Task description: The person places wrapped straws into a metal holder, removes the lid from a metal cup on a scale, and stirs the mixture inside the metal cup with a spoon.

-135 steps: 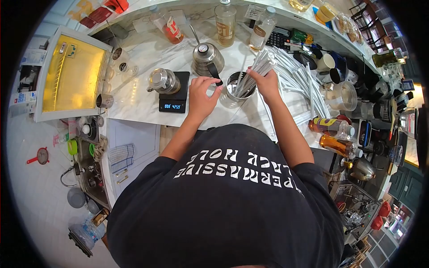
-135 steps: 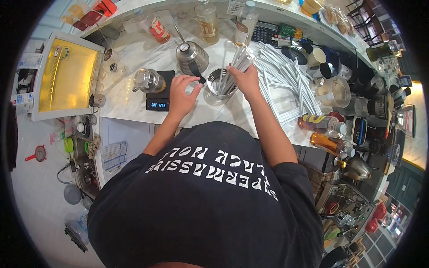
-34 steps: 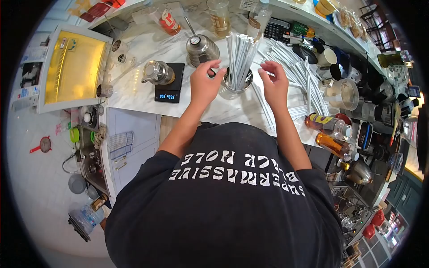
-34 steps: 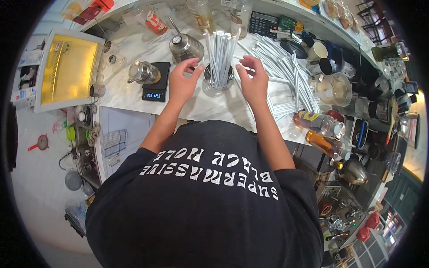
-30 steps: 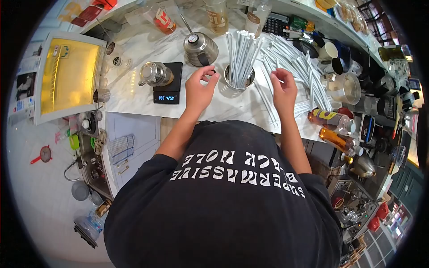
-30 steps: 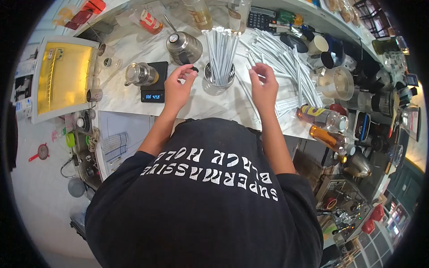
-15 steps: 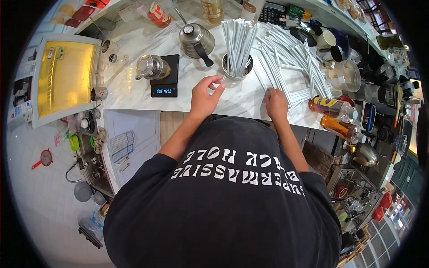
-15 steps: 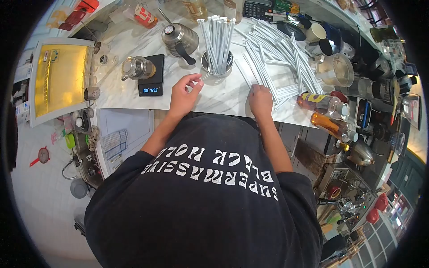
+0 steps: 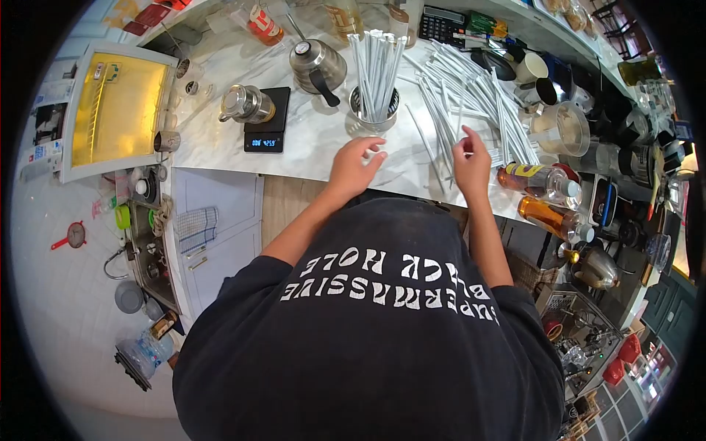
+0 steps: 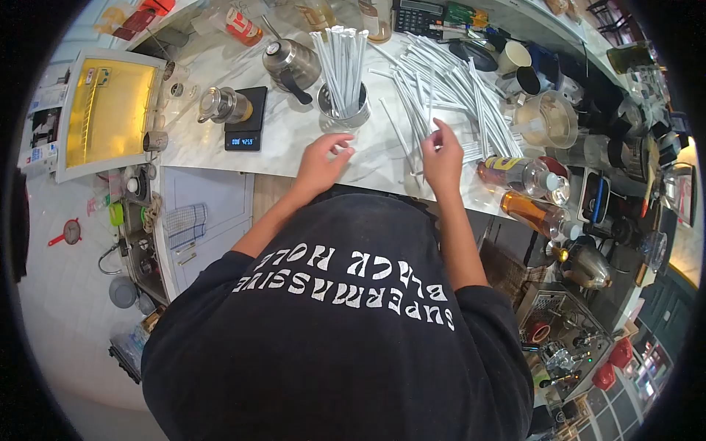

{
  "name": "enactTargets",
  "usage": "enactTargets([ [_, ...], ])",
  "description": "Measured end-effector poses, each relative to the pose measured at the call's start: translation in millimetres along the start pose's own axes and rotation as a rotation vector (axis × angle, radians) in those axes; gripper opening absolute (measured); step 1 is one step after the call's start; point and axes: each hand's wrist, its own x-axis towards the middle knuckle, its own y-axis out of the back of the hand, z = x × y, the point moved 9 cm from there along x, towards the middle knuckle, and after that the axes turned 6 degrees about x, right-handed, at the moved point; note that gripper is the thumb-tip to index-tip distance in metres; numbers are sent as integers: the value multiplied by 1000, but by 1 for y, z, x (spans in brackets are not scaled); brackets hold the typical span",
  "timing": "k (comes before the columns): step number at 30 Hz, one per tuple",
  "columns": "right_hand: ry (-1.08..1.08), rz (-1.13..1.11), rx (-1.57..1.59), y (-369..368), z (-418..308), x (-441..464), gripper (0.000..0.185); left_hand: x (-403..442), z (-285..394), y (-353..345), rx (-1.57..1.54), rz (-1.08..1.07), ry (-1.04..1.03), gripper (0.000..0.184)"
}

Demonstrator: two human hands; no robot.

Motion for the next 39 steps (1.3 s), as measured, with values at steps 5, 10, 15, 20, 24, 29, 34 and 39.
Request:
enactTargets([
  [5, -16, 71, 184, 36, 12, 11, 36, 27, 45, -87, 410, -184, -454, 24],
  [10, -123, 117, 513, 50, 11, 13, 34, 42, 51, -150, 816, -336, -730, 19],
  [15, -160, 147, 730, 58, 4, 21, 30, 40, 43, -159, 760, -378, -893, 11],
  [20, -58, 211, 826, 80, -24, 27, 21, 43, 53, -148, 604, -324, -918, 8],
  [24, 53, 291, 879, 102, -46, 31, 19, 43, 85, -110, 372, -72, -859, 9],
  [29, 113, 353, 815, 112, -52, 40, 18, 47, 91, -53, 13, 198, -547, 13],
  [34, 96, 267, 764, 84, -43, 47, 18, 42, 103, 17, -162, 488, -389, 8],
  [39, 121, 81, 723, 27, -59, 63, 21, 57, 70, 79, -389, 657, -192, 11],
])
